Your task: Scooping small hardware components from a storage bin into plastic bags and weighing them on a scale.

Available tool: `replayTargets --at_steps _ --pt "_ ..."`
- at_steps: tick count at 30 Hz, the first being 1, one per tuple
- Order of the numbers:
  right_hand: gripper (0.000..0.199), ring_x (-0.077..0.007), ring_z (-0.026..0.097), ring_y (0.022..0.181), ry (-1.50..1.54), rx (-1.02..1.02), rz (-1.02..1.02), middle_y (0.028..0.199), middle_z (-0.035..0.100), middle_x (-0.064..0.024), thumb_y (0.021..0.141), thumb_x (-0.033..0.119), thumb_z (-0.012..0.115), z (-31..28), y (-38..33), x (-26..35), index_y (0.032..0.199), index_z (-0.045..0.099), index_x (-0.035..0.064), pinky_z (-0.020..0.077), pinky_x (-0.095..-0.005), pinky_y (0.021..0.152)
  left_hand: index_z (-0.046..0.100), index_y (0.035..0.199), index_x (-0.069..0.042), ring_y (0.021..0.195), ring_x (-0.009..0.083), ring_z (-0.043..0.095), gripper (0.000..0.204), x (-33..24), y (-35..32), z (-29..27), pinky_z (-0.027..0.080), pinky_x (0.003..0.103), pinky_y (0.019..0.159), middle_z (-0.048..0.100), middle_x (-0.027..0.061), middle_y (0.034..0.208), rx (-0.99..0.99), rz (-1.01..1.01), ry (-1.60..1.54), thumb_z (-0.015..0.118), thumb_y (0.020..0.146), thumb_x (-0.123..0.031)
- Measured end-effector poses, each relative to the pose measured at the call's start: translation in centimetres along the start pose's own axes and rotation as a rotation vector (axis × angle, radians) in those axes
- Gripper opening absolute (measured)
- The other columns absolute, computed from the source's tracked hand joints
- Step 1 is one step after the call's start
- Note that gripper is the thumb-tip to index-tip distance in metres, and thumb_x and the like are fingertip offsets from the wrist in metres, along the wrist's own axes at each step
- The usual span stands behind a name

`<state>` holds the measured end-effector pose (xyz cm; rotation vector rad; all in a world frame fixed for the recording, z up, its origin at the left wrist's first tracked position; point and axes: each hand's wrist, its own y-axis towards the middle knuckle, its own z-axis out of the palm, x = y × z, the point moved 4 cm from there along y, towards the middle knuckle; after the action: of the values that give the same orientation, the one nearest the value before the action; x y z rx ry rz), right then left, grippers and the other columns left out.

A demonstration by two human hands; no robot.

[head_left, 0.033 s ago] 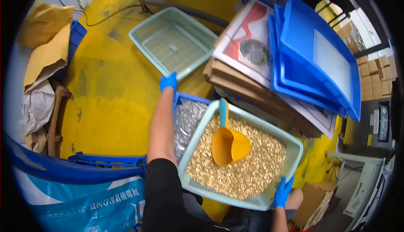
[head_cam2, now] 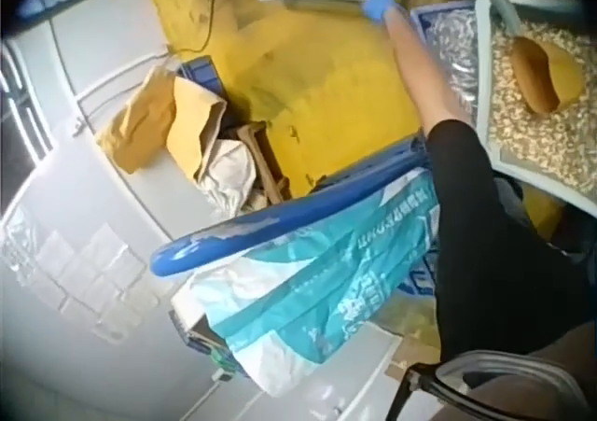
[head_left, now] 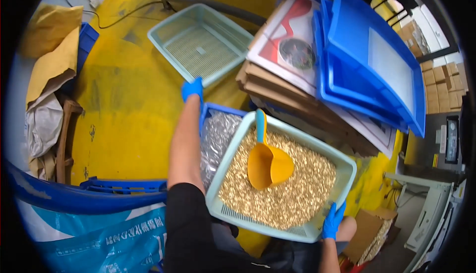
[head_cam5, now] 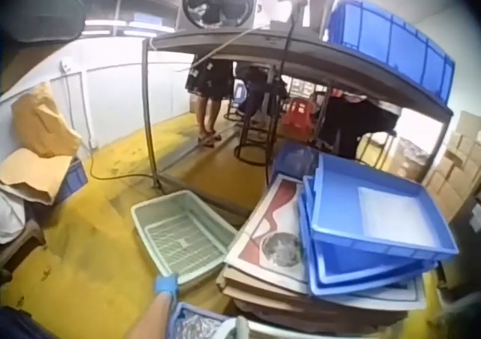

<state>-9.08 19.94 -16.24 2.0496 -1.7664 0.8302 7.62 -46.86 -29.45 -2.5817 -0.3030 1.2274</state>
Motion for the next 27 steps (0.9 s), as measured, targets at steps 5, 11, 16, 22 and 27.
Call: replayTargets --at_steps 5,11,16,22,27 --pt "0.048 -0.0245 0.047 0.104 0.022 -0.047 -0.048 0.121 0.045 -0.0160 0.090 0.021 0.047 0.1 0.9 3.9 0.128 0.031 -0.0034 0.0364 -0.0323 0.089 0.055 0.101 0.003 0.084 0.0331 0.059 0.037 -10.5 -1.3 -8.8 0.046 0.040 0.071 0.059 0.0214 0.101 -0.248 -0.129 -0.233 0.055 0.073 -0.021" --pt "0.041 -0.0269 0.050 0.100 0.122 -0.003 -0.140 0.111 0.051 -0.0184 0.089 0.019 0.048 0.1 1.7 3.1 0.121 0.038 -0.0029 0.0383 -0.0341 0.086 0.057 0.092 0.001 0.077 0.0273 0.060 0.029 -19.4 -7.7 -16.3 0.048 0.035 0.065 0.060 0.0216 0.090 -0.377 0.235 -0.349 0.059 0.067 -0.012" --pt "0.043 -0.0318 0.051 0.101 0.105 0.010 -0.191 0.112 0.051 -0.0205 0.086 0.017 0.050 0.0 1.7 1.7 0.123 0.037 -0.0008 0.0398 -0.0370 0.085 0.060 0.077 -0.004 0.070 0.0355 0.059 0.021 -30.9 -20.1 -22.9 0.046 0.041 0.064 0.059 0.0228 0.074 -0.931 0.618 -0.030 0.058 0.059 -0.015" --pt "0.047 -0.0336 0.050 0.103 0.209 0.113 -0.251 0.114 0.050 -0.0211 0.084 0.016 0.050 0.3 1.8 2.2 0.125 0.034 -0.0010 0.0398 -0.0388 0.086 0.060 0.075 -0.005 0.069 0.0329 0.060 0.016 -36.8 -31.1 -32.2 0.045 0.040 0.062 0.060 0.0202 0.071 -0.858 0.800 -0.174 0.055 0.066 -0.017" --pt "0.047 -0.0327 0.045 0.109 0.325 0.168 -0.302 0.119 0.046 -0.0207 0.083 0.014 0.050 0.3 2.5 2.3 0.124 0.034 -0.0036 0.0361 -0.0387 0.090 0.060 0.085 -0.011 0.081 0.0262 0.059 0.020 -36.8 -40.5 -40.2 0.046 0.031 0.072 0.059 0.0165 0.076 -1.012 0.807 1.251 0.061 0.066 -0.005"
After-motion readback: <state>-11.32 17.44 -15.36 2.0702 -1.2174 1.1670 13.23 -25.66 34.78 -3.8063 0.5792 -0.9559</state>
